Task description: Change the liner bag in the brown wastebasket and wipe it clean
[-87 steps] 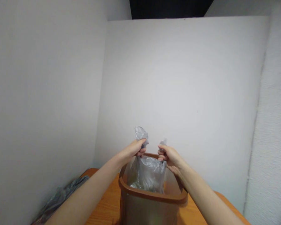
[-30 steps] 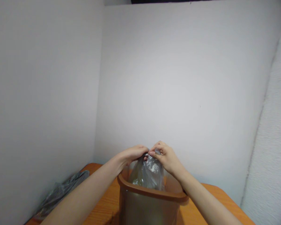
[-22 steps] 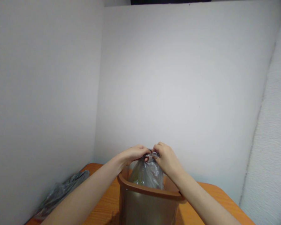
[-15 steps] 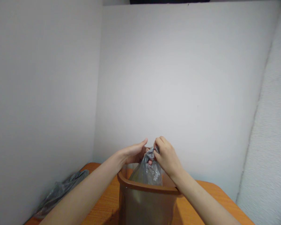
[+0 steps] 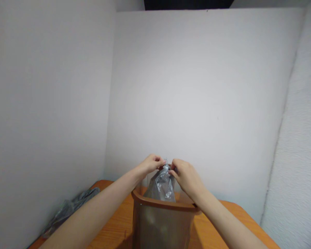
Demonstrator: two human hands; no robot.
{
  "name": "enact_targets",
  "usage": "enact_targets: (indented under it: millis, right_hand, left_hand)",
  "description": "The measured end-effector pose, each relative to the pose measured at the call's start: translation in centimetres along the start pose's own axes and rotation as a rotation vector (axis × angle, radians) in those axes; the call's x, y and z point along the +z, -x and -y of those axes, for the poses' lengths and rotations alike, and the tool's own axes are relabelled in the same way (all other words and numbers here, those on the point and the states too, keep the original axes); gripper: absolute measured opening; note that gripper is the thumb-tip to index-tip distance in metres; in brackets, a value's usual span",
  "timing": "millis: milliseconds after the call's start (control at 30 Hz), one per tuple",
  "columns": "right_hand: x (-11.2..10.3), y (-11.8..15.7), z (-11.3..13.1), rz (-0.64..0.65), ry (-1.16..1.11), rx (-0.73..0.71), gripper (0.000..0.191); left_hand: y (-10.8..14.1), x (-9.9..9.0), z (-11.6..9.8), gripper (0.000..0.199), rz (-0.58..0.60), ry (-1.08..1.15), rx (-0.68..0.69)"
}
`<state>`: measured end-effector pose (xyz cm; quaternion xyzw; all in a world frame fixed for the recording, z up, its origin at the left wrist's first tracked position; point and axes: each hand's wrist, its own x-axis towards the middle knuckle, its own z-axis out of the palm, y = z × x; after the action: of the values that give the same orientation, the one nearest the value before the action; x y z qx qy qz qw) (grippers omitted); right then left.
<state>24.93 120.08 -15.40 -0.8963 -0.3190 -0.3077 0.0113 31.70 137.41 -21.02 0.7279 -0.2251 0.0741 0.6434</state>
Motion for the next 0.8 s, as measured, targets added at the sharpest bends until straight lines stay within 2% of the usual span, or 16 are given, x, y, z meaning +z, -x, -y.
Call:
enact_targets:
  millis: [100, 200, 400, 533, 633, 733, 800]
  right_hand:
    - [-0.5, 0.7, 0.1, 0.060, 0.053, 0.018, 0.009]
    - [-1.2, 1.5, 0.1, 0.124, 0.075, 0.037, 0.011]
    - [-2.9, 3.5, -1.0, 0.270, -0.048, 0.103, 0.018]
    - [-3.9, 3.9, -2.0, 0.367, -0.177, 0.184, 0.023]
    - [-4.3, 3.4, -2.5, 0.424, -0.288, 0.212, 0.021]
    - [-3.8, 2.2, -2.1, 0.401, -0.430, 0.170, 0.015]
    - [-2.6, 1.5, -1.2, 0.406, -0.563, 0.131, 0.012]
  left_hand:
    - [-0.2, -0.2, -0.2, 0.028, -0.061, -0.263, -0.026]
    - [0.2, -1.1, -0.6, 0.026, -0.135, -0.507, -0.044]
    - [1.4, -3.3, -1.0, 0.028, -0.240, -0.830, -0.086]
    - [1.7, -3.5, -1.2, 0.029, -0.281, -0.900, -0.074]
    - [2.0, -3.4, -2.0, 0.028, -0.299, -0.887, 0.007]
    - [2.5, -2.9, -3.6, 0.026, -0.283, -0.821, 0.132]
    - [2.8, -2.2, -4.7, 0.028, -0.261, -0.754, 0.205]
